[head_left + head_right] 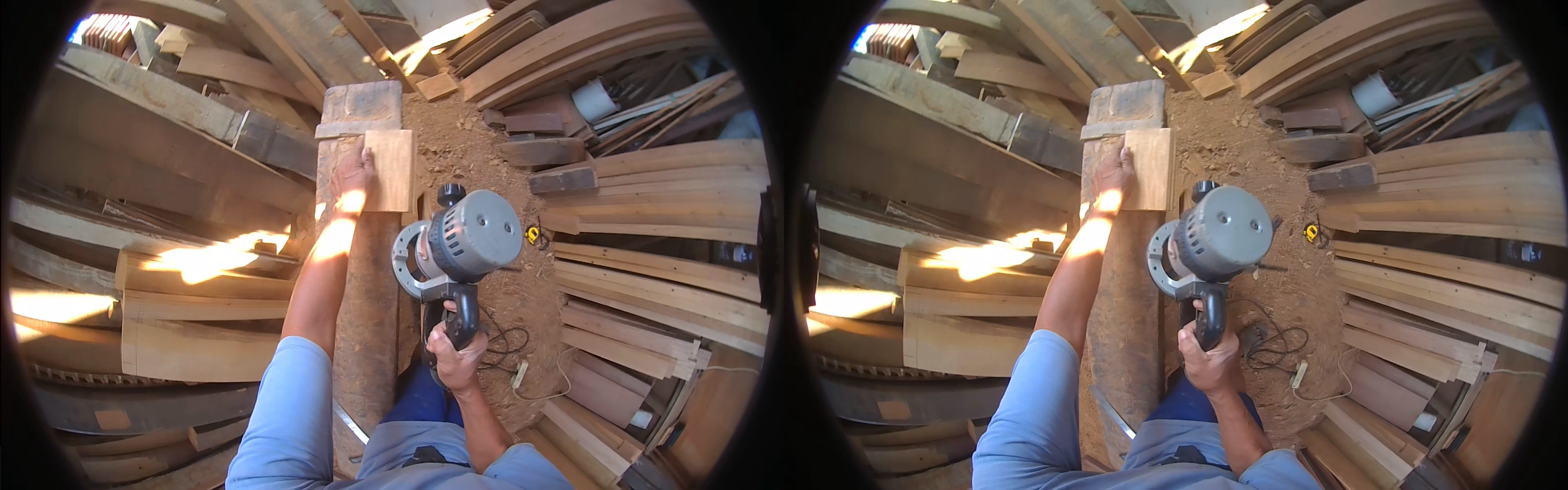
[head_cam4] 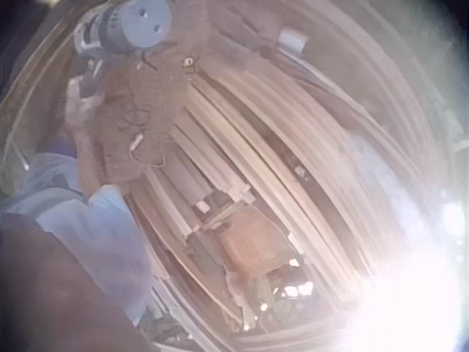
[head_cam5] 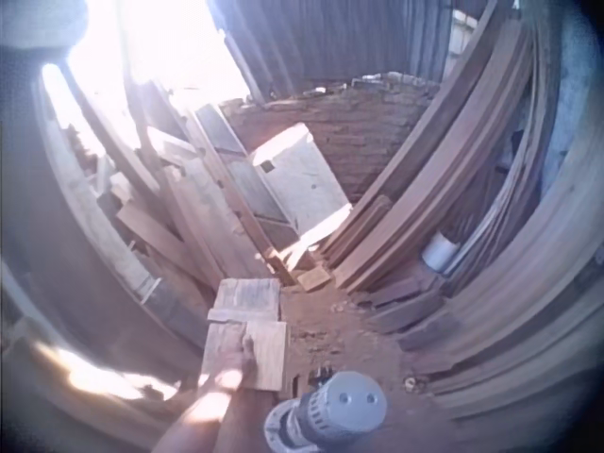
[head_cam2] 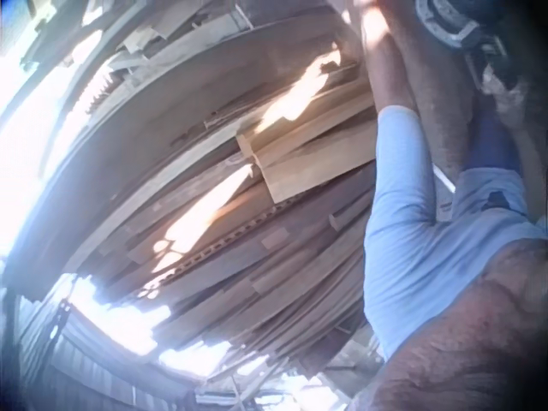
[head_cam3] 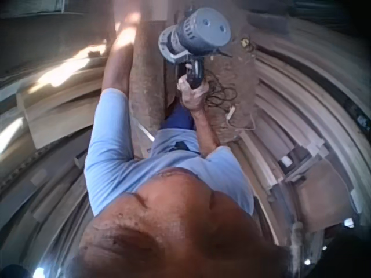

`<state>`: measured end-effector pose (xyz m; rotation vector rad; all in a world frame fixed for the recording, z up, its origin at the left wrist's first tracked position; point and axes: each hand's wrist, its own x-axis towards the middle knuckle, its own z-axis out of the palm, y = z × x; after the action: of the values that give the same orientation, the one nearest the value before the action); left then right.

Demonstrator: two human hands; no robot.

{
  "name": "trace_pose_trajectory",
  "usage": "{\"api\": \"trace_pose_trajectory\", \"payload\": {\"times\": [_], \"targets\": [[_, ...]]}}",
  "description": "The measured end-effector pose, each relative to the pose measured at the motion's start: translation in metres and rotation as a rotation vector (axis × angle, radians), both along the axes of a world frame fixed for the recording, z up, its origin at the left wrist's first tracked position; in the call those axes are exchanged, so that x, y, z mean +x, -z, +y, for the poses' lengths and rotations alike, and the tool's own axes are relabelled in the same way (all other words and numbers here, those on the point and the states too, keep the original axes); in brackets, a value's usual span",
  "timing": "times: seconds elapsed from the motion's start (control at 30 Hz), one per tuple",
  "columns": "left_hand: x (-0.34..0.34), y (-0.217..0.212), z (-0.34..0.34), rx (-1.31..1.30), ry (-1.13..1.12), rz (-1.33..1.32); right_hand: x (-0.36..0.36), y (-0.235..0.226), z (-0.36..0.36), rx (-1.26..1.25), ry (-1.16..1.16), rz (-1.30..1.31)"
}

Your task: The person uses a power sander to smooth the surface of a rectangular wooden block on a workbench.

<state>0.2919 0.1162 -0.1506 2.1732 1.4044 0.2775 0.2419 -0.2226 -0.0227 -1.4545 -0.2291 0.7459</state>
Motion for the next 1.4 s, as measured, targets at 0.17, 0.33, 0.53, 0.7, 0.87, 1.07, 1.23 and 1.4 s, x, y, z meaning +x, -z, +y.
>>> {"api": "trace_pose_trajectory", "payload": {"times": [0.17,0.33,0.53,0.7,0.87,1.07,1.23,1.4], "targets": [[-0.014,-0.011,-0.039,0.264,0.146,-0.095,0.026,0.009,-0.037,0.016,0.193,0.214],[-0.009,-0.05,-0.091,0.101,0.356,0.381,0.044,0.041,-0.086,-0.026,0.379,0.357],[-0.035,-0.015,-0.083,0.349,0.217,-0.132,0.052,0.065,-0.136,-0.103,0.463,0.528],[-0.048,-0.049,-0.084,0.01,0.037,-0.411,0.047,0.09,-0.17,-0.155,0.545,0.646],[-0.054,-0.039,-0.08,-0.003,0.01,-0.463,0.038,0.106,-0.185,-0.235,0.53,0.698],[-0.053,-0.033,-0.08,0.077,0.09,-0.405,0.032,0.112,-0.182,-0.204,0.482,0.764],[-0.051,-0.025,-0.081,0.121,0.071,-0.429,0.034,0.108,-0.162,-0.19,0.417,0.787],[-0.05,-0.028,-0.081,0.117,0.094,-0.47,0.039,0.096,-0.133,-0.188,0.387,0.777]]}}
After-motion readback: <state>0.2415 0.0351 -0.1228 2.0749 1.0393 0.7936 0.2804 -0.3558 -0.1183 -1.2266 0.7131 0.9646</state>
